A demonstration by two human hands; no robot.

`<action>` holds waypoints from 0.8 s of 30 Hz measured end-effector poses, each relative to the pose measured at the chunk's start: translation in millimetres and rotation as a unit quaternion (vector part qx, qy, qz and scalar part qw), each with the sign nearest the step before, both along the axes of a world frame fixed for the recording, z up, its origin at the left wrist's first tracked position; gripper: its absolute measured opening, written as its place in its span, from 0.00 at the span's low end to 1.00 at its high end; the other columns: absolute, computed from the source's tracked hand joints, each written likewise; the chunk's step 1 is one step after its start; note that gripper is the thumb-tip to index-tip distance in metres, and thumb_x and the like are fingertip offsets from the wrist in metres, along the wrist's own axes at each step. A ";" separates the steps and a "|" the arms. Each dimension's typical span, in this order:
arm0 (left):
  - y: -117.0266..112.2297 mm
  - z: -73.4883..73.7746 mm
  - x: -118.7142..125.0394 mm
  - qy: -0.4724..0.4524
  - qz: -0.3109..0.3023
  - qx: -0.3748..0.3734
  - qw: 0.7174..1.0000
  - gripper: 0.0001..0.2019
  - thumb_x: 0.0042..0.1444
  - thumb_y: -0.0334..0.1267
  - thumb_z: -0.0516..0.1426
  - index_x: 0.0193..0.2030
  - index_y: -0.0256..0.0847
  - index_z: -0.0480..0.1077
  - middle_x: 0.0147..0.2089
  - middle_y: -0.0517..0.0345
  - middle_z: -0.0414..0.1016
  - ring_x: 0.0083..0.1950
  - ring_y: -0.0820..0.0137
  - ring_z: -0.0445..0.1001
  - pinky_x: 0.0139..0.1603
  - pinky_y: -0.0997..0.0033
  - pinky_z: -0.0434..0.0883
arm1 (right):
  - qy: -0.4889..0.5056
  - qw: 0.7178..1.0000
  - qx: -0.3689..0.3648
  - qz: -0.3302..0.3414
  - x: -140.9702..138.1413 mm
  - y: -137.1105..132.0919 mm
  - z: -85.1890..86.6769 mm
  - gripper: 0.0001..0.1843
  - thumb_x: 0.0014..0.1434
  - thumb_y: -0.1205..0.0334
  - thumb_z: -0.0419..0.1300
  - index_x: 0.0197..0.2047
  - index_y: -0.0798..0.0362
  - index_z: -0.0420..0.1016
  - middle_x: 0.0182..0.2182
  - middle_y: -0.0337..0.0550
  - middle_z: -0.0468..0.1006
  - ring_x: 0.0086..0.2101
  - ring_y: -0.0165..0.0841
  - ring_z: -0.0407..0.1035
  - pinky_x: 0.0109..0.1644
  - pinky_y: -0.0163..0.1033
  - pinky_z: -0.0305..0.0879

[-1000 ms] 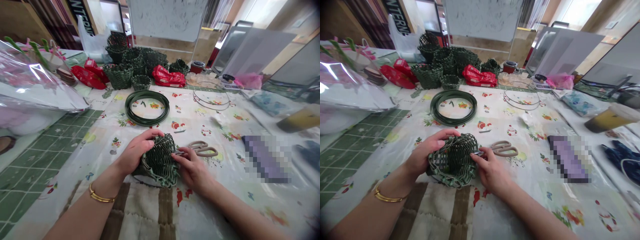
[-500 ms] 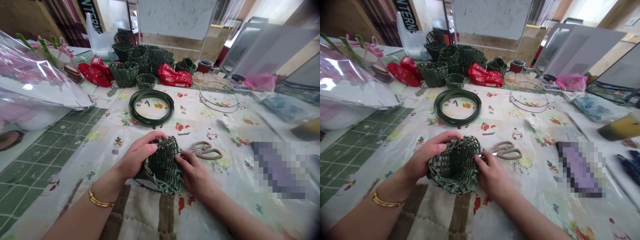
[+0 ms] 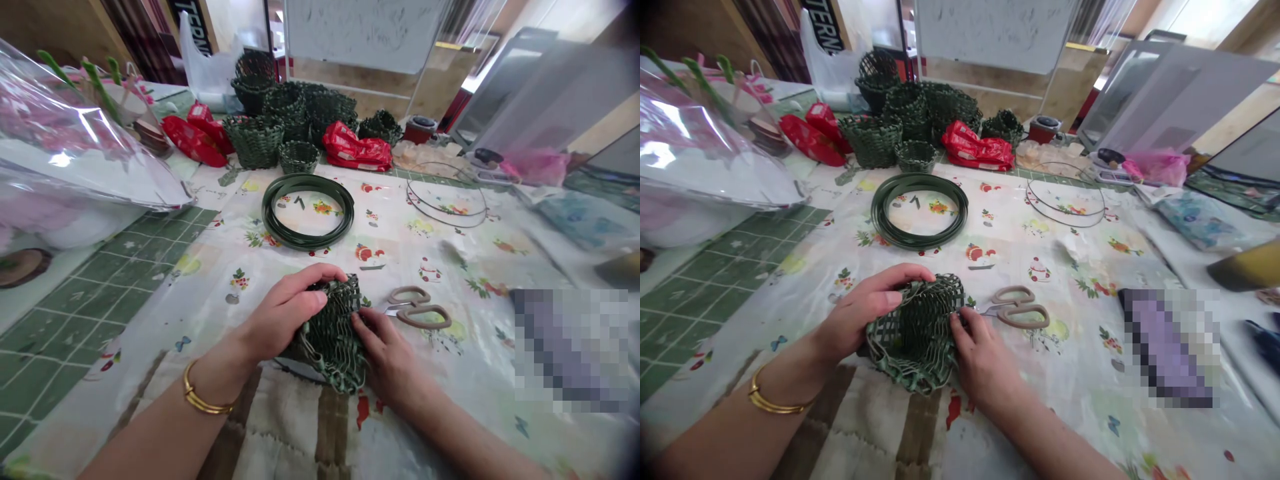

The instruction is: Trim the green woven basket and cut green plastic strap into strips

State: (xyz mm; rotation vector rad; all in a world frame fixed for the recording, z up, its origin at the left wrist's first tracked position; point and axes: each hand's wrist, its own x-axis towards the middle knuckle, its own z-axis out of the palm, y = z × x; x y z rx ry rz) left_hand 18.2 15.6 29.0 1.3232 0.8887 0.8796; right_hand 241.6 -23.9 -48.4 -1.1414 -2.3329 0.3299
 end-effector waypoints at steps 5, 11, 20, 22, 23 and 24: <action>-3.0 1.4 -2.4 -0.006 -0.007 0.006 1.000 0.17 0.55 0.41 0.52 0.50 0.42 0.69 0.48 0.54 0.73 0.50 0.59 0.69 0.50 0.61 0.66 | 0.051 0.998 -0.042 0.024 -1.2 1.2 14.8 0.35 0.52 0.79 0.49 0.63 0.52 0.62 0.52 0.57 0.67 0.49 0.44 0.68 0.50 0.51 0.72; -8.4 7.9 1.5 0.036 -0.008 0.057 0.998 0.17 0.53 0.40 0.52 0.49 0.42 0.70 0.51 0.54 0.74 0.53 0.57 0.68 0.52 0.60 0.65 | 0.032 0.997 -0.066 0.019 1.6 -1.8 33.0 0.32 0.50 0.77 0.51 0.59 0.51 0.65 0.49 0.54 0.67 0.46 0.43 0.69 0.47 0.51 0.74; 3.1 -3.2 -1.0 -0.046 -0.019 -0.003 0.999 0.17 0.54 0.40 0.53 0.49 0.40 0.70 0.47 0.53 0.74 0.46 0.61 0.71 0.47 0.63 0.67 | -0.039 0.999 -0.027 0.010 -1.4 -3.9 20.1 0.30 0.50 0.78 0.50 0.58 0.63 0.66 0.46 0.61 0.67 0.44 0.45 0.69 0.46 0.53 0.75; 1.7 -1.7 0.6 -0.028 -0.019 -0.004 0.999 0.16 0.55 0.40 0.52 0.49 0.42 0.69 0.47 0.55 0.74 0.45 0.62 0.71 0.47 0.64 0.66 | -0.055 0.998 -0.036 -0.005 -5.4 -5.1 22.4 0.34 0.47 0.79 0.50 0.59 0.62 0.66 0.46 0.61 0.67 0.44 0.46 0.69 0.46 0.53 0.75; 0.8 -0.7 1.4 -0.022 -0.019 -0.004 1.000 0.16 0.55 0.39 0.52 0.50 0.42 0.69 0.46 0.55 0.74 0.45 0.63 0.71 0.47 0.64 0.66 | -0.056 0.997 -0.044 -0.008 -6.4 -5.4 25.4 0.35 0.46 0.79 0.50 0.59 0.61 0.66 0.46 0.60 0.67 0.44 0.45 0.69 0.46 0.52 0.74; 0.1 0.0 1.9 -0.018 -0.018 -0.003 1.000 0.16 0.56 0.39 0.51 0.50 0.42 0.69 0.46 0.55 0.74 0.45 0.63 0.70 0.47 0.64 0.66 | -0.051 0.997 -0.054 -0.009 -6.4 -5.1 29.3 0.35 0.46 0.79 0.51 0.60 0.59 0.66 0.46 0.58 0.68 0.44 0.44 0.70 0.47 0.50 0.74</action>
